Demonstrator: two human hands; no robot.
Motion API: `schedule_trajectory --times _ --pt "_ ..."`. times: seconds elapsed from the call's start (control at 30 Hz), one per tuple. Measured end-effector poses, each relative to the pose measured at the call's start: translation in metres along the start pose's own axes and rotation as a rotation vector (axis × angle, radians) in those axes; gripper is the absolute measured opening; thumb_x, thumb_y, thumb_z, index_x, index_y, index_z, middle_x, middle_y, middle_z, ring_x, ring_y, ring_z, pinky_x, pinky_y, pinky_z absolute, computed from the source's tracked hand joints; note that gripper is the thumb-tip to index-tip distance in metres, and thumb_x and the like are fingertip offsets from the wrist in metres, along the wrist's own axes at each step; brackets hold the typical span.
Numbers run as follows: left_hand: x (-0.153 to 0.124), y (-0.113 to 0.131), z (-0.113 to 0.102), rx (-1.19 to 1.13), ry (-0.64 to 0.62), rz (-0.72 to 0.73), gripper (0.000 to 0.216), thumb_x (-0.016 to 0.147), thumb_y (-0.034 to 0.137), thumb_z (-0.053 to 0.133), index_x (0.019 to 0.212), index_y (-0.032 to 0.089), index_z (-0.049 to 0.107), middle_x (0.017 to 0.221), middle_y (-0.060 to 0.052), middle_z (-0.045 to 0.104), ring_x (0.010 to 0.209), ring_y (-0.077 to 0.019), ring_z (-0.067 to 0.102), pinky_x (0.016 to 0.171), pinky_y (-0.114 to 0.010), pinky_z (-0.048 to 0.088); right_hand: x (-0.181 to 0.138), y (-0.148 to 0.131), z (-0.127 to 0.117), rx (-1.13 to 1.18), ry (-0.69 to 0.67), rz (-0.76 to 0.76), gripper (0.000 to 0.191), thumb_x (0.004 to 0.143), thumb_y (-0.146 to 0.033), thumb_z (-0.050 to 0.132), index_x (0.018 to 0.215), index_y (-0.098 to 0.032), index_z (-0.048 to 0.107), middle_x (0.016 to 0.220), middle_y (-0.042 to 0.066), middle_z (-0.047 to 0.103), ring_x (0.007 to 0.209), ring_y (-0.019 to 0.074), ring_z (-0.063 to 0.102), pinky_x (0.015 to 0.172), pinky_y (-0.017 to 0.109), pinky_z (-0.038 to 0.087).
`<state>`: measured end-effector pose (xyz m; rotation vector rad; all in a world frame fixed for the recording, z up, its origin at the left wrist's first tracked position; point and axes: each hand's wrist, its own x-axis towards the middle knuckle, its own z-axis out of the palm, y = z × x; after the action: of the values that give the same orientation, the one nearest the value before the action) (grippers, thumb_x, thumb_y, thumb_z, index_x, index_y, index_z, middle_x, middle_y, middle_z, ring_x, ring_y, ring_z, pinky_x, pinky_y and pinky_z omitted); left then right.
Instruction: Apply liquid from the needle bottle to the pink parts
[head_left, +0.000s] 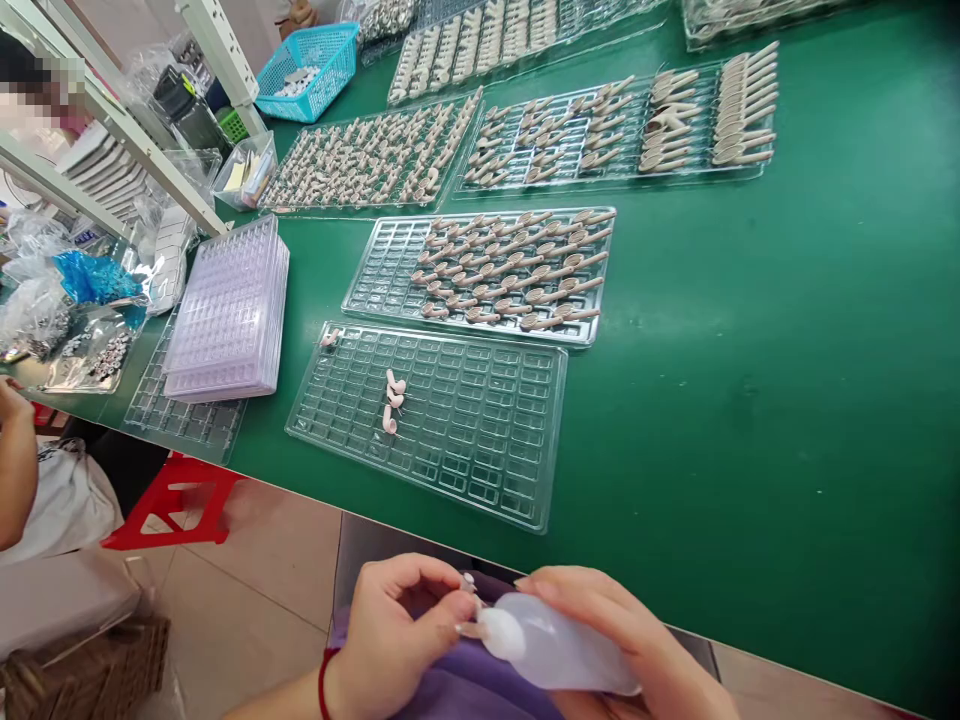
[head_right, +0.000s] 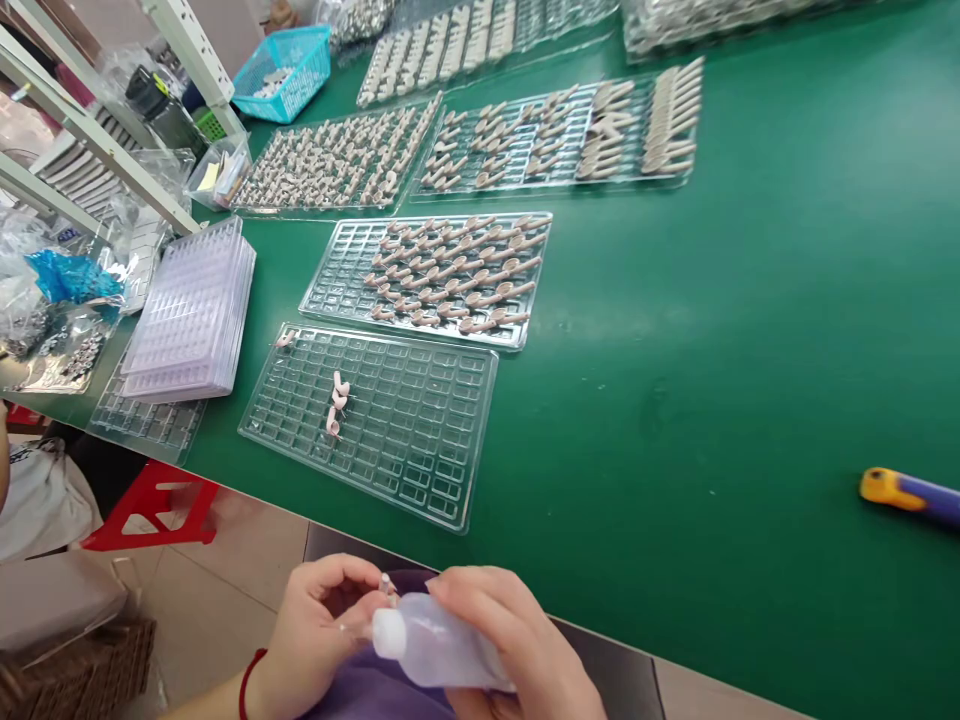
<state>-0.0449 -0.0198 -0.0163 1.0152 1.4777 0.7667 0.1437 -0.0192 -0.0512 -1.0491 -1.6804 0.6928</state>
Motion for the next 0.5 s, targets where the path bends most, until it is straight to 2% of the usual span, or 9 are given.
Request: schedule_trajectory --times 0.07,0.17,0.33,0.5 --pt "0.002 -0.007 0.007 -0.205 0.014 -0.215 0.031 0.068 0.042 0.082 0.072 0.014 0.071 0.069 -0.005 0.071 0.059 -0.0128 0.062 0.056 -0.021 0.051 0.003 0.002 0.006 -0.064 0.03 -0.096 0.035 0.081 0.0 0.054 0.111 -0.019 0.056 0.09 0.007 0.07 0.081 0.0169 0.068 0.072 0.029 0.057" --pt "0.007 -0.014 0.014 -0.395 0.059 -0.343 0.04 0.056 0.045 0.089 0.069 0.013 0.069 0.063 -0.002 0.068 0.055 -0.0091 0.057 0.053 -0.018 0.046 0.005 0.005 0.012 -0.19 0.066 -0.198 0.032 0.079 0.003 0.053 0.103 -0.018 0.058 0.089 0.007 0.07 0.082 0.0165 0.067 0.075 0.032 0.054" --pt "0.01 -0.017 0.021 -0.536 0.105 -0.395 0.043 0.052 0.044 0.092 0.067 0.011 0.068 0.063 -0.001 0.068 0.054 -0.0071 0.055 0.052 -0.017 0.043 0.002 0.009 0.015 -0.288 0.081 -0.24 0.023 0.082 0.001 0.055 0.097 -0.016 0.057 0.089 0.009 0.068 0.085 0.0175 0.064 0.077 0.034 0.051" --pt "0.011 -0.014 0.025 -0.609 0.118 -0.403 0.042 0.049 0.041 0.094 0.062 0.012 0.067 0.056 0.002 0.064 0.051 -0.0066 0.055 0.051 -0.016 0.043 -0.002 0.01 0.018 -0.282 0.069 -0.242 0.023 0.082 0.002 0.055 0.097 -0.015 0.057 0.092 0.009 0.066 0.089 0.0179 0.062 0.079 0.035 0.049"
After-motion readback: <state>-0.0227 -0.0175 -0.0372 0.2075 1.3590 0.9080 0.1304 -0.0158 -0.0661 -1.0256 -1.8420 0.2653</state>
